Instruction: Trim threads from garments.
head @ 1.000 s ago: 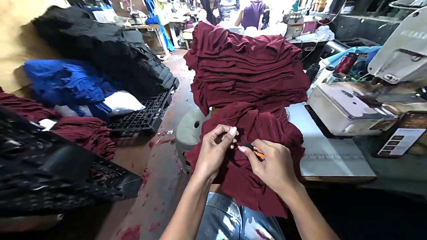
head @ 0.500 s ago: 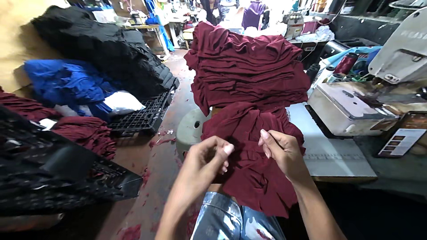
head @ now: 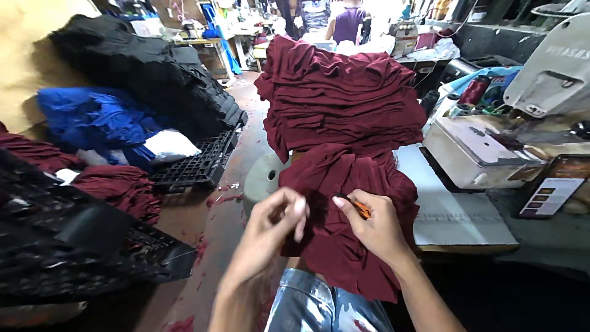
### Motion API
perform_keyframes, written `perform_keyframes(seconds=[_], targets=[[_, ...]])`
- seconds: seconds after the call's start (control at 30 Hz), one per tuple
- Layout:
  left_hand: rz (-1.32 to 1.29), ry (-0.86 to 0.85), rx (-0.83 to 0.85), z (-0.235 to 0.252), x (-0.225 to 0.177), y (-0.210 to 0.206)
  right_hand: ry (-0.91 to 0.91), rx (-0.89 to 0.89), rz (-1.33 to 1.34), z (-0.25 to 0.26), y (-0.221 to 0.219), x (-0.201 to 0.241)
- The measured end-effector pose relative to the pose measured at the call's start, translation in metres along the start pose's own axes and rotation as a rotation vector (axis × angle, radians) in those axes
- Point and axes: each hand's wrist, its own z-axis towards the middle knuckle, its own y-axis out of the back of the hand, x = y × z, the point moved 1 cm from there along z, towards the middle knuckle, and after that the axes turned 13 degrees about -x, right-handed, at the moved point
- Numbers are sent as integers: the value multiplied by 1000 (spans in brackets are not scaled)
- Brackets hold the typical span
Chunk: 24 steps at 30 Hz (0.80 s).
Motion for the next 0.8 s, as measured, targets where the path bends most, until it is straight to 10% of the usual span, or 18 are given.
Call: perform_keyframes(seconds=[0.1,0.27,0.4,0.63,0.8], targets=[[-135,-118,669,-8,-42,28,-94,-39,259,8,8,-4],[611,-273,-12,-7,-19,-21,-384,-9,594,12,14,1],[608,-254,22,-11,38,-42,-444,-33,769,8,27,-5],[583,-267,-1132,-25,-12,116,-466,-222,514,-26,100,-43],[518,-341,-724,-34,-12,32,-332,-102,191,-50,97,-46]])
